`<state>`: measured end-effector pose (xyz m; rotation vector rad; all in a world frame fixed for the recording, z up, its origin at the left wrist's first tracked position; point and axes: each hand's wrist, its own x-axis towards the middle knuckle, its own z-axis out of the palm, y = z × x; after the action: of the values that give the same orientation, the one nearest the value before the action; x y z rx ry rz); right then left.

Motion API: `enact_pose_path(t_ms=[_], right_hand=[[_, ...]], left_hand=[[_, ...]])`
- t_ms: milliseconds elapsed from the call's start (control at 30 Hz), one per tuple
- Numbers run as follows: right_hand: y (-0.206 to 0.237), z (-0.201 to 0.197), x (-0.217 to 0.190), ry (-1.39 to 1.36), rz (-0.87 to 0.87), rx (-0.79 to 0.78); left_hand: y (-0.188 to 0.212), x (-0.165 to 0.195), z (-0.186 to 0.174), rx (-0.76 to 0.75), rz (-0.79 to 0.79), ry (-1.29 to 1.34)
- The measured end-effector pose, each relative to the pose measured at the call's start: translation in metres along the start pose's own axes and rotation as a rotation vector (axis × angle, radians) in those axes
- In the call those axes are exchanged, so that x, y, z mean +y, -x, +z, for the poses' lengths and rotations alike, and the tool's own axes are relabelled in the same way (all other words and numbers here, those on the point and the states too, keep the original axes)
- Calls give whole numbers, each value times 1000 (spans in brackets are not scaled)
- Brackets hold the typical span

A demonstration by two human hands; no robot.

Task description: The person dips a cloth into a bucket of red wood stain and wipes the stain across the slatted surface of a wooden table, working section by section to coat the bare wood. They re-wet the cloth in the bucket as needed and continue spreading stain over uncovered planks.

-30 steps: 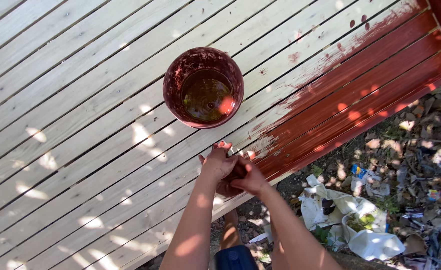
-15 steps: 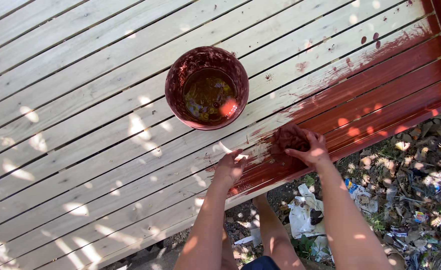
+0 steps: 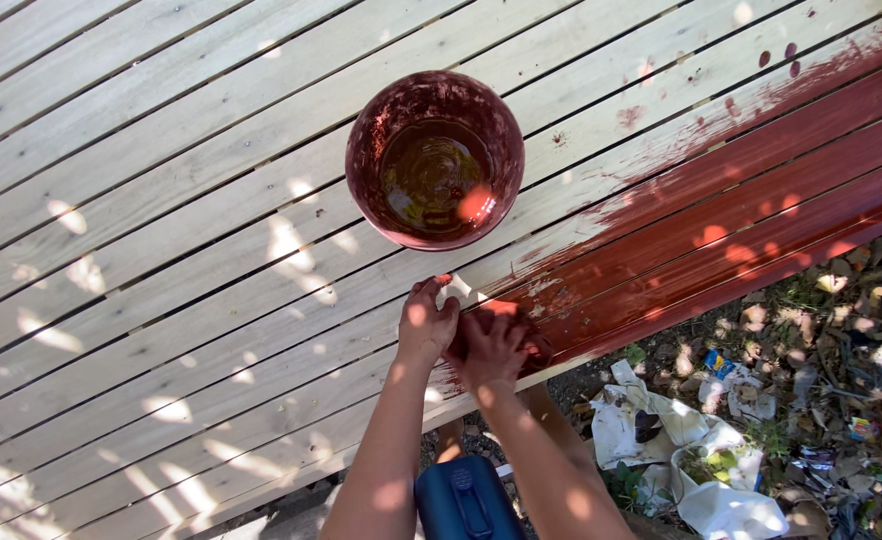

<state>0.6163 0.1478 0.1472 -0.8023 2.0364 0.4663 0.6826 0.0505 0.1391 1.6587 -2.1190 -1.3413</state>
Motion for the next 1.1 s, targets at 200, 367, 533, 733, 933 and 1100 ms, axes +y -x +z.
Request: enact_pose_path(t_ms=[200,367,533,733,933,1100], right_hand=[[-5,23,-13,122,-176,0],[-53,-44,79,-52,62,407],[-95,-119,183,-236,472,458],[-84,-94,173,-280,420,453],[-23,-9,49,97,-16,162],[1,43,1,272,-433,110]], left_hand=[[2,-20,-1,2,17,98],[0,-23,3,-43,-107,168],[-1,-24,18,-79,-89,131],[1,-13,34,-45,-12,27],[3,13,27,-61,-71,-12],[3,22,28,-44,-53,-26]])
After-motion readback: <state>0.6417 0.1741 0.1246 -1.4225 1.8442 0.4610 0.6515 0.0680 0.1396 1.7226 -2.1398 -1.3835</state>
